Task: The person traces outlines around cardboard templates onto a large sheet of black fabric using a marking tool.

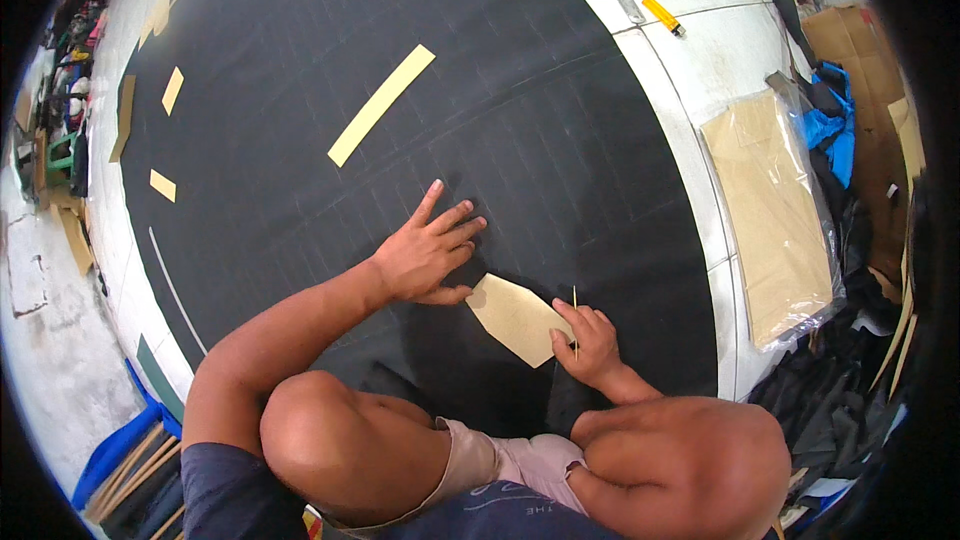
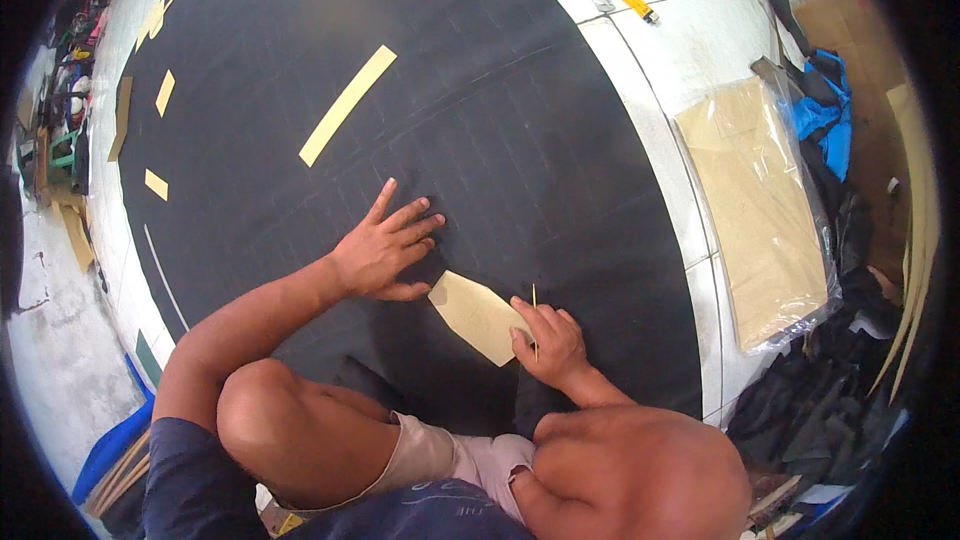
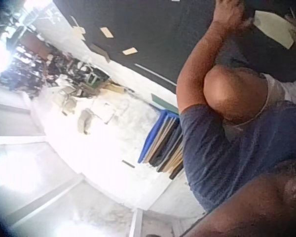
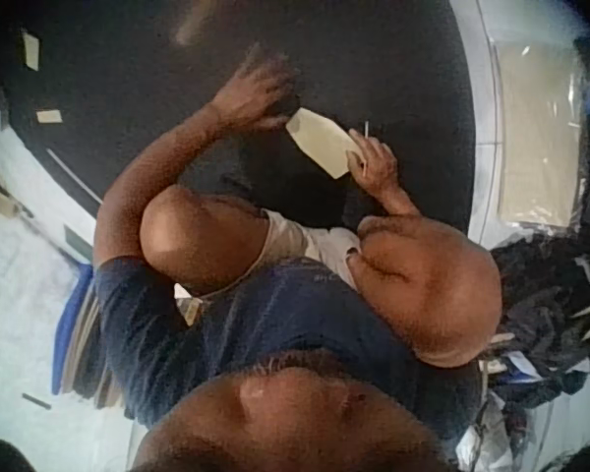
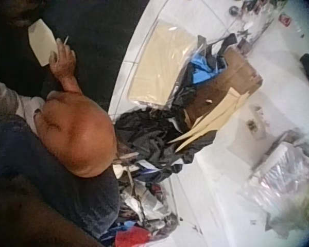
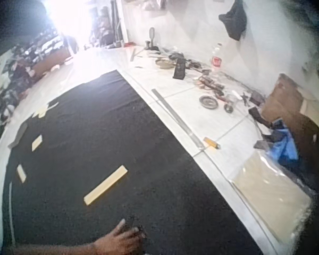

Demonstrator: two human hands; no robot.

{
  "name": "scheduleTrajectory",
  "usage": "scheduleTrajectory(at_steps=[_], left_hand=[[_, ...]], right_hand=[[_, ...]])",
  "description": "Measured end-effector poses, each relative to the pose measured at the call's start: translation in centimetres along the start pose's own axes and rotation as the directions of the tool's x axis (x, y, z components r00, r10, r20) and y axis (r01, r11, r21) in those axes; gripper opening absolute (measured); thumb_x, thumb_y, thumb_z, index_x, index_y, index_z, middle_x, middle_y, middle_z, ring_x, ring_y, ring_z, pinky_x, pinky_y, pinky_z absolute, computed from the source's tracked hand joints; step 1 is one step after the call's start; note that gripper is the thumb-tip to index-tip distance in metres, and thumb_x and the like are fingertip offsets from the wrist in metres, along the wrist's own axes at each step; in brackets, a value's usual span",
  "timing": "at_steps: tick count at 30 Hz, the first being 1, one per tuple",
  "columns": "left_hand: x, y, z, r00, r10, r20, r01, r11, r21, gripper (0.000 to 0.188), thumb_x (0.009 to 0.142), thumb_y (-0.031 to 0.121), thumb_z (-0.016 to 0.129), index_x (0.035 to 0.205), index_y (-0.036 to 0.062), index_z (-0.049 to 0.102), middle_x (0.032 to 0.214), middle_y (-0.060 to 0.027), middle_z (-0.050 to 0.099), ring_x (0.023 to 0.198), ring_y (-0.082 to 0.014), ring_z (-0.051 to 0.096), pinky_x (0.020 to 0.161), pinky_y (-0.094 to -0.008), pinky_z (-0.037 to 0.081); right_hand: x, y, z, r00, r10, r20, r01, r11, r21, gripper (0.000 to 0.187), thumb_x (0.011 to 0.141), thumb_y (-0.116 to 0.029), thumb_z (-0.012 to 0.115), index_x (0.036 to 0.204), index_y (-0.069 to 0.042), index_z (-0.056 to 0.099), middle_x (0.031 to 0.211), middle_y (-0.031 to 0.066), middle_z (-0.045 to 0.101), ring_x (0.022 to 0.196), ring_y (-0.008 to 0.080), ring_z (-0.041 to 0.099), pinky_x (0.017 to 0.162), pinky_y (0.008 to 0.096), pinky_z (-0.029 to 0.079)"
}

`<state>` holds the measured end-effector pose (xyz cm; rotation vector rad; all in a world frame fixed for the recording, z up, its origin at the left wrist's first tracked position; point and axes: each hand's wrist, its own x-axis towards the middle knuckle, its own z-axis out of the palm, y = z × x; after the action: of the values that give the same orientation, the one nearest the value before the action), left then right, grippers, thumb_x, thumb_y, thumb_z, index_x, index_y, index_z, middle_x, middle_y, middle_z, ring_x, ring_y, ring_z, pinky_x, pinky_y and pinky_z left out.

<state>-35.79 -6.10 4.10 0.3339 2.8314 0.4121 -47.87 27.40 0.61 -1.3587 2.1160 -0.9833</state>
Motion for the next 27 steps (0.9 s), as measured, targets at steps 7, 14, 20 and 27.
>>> scheduleTrajectory(at_steps=[7,14,20,27], left_hand=[[1.7,-0.6,-1.6,0.995,0.041,0.089,-0.041,0.999,-0.007,0.065,0.086,0.057,0.068,0.129,0.0086,0.069,0.139,-0.0092,0.065,0.135,-0.0295,0.053,0.125,-0.0719,0.008],[5.4,0.2,-3.4,0.971,0.011,0.24,-0.034,0.995,0.094,0.075,0.089,0.057,0.066,0.147,0.0098,0.058,0.116,-0.0043,0.067,0.118,-0.0247,0.059,0.127,-0.0693,0.004],[6.8,0.9,-3.2,0.955,-0.043,0.294,0.014,0.995,0.101,0.068,0.088,0.055,0.067,0.141,0.0108,0.063,0.129,-0.0055,0.063,0.125,-0.0261,0.057,0.126,-0.0706,0.006],[7.4,1.0,-2.0,0.997,0.062,0.047,-0.068,0.99,0.124,0.056,0.087,0.053,0.068,0.118,0.007,0.073,0.15,-0.0089,0.055,0.141,-0.031,0.048,0.125,-0.0708,0.01]], right_hand=[[0.1,-0.1,-0.1,1.0,0.022,-0.022,-0.021,0.999,0.024,0.049,0.086,-0.015,0.074,0.133,-0.005,0.067,0.093,0.0085,0.068,0.072,0.0258,0.063,0.068,0.038,0.05],[0.4,-0.1,-0.1,0.998,0.046,-0.05,-0.044,0.998,0.046,0.048,0.086,-0.016,0.073,0.133,-0.005,0.067,0.094,0.0076,0.068,0.073,0.0251,0.064,0.069,0.0372,0.051],[0.4,-0.2,-0.1,0.996,0.075,-0.049,-0.072,0.996,0.059,0.047,0.088,-0.017,0.072,0.133,-0.005,0.067,0.094,0.0074,0.067,0.072,0.0252,0.063,0.069,0.0378,0.051],[0.6,-0.3,-0.1,0.996,0.08,-0.05,-0.077,0.994,0.072,0.047,0.087,-0.017,0.073,0.133,-0.006,0.067,0.094,0.0077,0.067,0.071,0.0253,0.062,0.069,0.0379,0.051]])
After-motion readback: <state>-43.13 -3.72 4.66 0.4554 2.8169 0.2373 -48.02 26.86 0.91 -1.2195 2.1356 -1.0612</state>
